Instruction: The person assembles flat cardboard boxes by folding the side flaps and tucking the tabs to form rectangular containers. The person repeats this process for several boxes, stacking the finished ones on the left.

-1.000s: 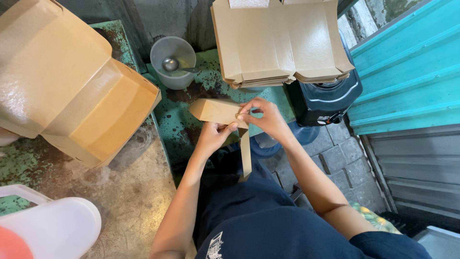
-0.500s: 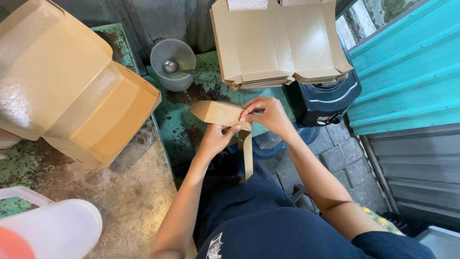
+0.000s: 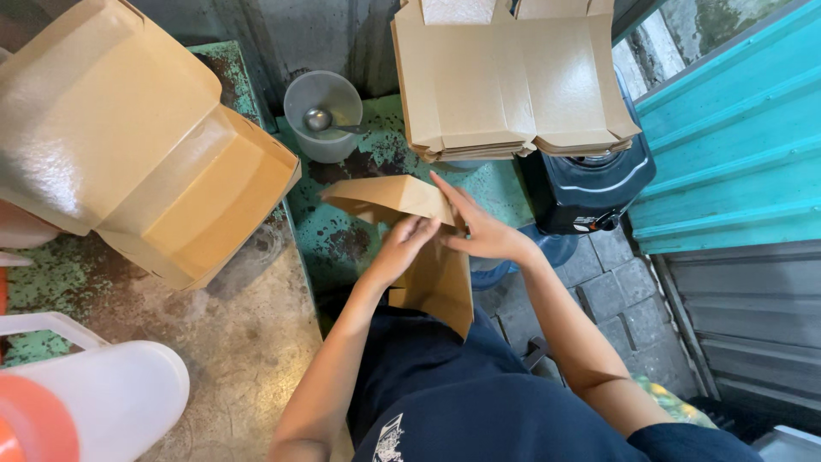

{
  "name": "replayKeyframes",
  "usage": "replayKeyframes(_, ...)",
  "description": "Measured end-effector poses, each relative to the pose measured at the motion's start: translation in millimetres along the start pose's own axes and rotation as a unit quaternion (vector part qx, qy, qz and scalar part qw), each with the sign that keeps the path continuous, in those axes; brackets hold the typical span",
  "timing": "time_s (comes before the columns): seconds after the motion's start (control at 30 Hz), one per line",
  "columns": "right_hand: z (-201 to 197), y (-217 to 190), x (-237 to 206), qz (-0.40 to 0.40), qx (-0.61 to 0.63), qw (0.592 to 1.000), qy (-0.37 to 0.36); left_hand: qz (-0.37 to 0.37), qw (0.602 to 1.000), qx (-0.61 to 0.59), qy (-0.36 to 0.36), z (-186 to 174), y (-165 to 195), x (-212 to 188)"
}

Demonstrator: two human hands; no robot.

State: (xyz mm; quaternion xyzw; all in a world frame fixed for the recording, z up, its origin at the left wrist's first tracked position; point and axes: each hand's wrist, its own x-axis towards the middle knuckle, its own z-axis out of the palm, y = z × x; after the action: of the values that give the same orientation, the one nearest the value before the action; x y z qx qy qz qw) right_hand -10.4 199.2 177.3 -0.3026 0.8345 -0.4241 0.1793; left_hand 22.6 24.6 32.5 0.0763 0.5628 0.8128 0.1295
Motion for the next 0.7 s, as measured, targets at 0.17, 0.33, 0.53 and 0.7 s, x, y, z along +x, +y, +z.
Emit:
replayKeyframes(0.17, -1.2, 68.8, -9.3, -0.038, 0.01, 0.995, 0.094, 0.094, 0.995, 0.037, 0.014, 5.7, 23.5, -3.0)
replayKeyframes(0.33, 5.5, 158.6, -36.7, 0.103, 0.289, 0.925, 0.226, 0.28, 0.876, 0.202, 0.337, -17.4, 66.4, -26.7)
replayKeyframes(0.53, 20.1, 183.2, -56.8, 0.178, 0.426, 0.835, 0.299, 0.397, 0.822, 0.245, 0.326, -25.1, 106.3, -34.1)
replayKeyframes(0.7, 22.0, 184.8, -48.2, 0.213, 0.396, 0.865, 0.223, 0.197, 0.933, 0.292, 0.075, -16.2, 113.0, -24.5)
